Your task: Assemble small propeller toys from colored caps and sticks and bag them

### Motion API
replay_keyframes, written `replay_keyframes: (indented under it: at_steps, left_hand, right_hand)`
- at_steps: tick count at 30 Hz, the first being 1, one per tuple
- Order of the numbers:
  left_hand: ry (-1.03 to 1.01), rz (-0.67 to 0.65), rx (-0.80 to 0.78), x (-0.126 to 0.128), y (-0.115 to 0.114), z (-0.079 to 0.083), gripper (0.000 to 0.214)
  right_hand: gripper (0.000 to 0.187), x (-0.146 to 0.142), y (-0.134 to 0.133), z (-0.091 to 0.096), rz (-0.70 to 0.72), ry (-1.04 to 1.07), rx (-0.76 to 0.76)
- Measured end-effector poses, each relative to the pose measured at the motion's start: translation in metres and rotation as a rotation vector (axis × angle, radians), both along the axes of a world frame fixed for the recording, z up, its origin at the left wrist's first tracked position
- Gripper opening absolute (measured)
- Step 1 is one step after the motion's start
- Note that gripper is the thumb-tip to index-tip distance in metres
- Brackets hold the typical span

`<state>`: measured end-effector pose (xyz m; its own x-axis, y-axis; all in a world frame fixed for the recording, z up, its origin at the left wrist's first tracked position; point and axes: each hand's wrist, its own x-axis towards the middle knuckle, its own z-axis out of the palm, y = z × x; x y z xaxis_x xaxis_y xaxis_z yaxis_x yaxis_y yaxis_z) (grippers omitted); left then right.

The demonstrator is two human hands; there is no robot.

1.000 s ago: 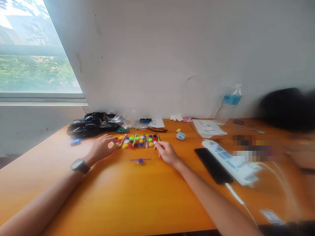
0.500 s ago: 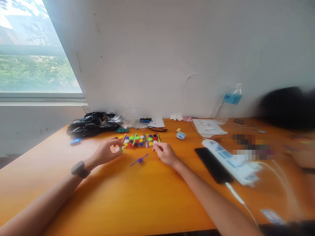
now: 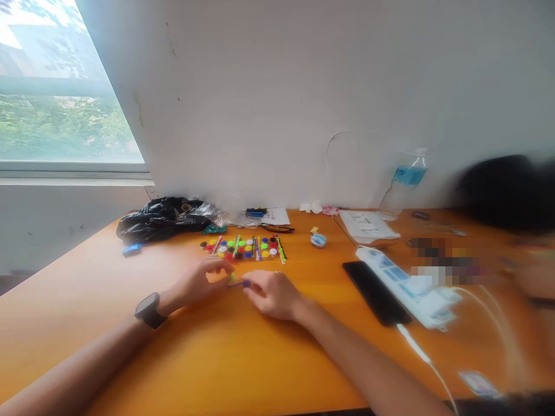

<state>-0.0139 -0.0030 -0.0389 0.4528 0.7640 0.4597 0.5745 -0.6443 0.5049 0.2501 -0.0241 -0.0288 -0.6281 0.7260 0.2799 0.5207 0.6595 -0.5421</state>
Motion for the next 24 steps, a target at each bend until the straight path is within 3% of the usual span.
replay_keyframes:
  at_steps: [5,11,18,24]
  left_hand:
    - [0.019,-0.021,0.05,-0.006,0.001,0.002,0.014]
    - [0.108,0.119,0.216,-0.031,0.017,0.006,0.016]
    - [0.296,0.119,0.147,-0.063,0.031,0.01,0.008]
    - [0.285,0.248,0.106,-0.081,0.044,0.003,0.01]
  right_hand:
    - [0.024,0.0,0.002,0.004,0.027,-0.059,0.033]
    - [0.018,0.015,0.011,0.006,-0.045,-0.08,0.011]
    - [0.007,0.027,0.018,0.008,-0.077,-0.135,0.046]
    - [0.011,0.031,0.017,0.015,-0.1,-0.196,0.074]
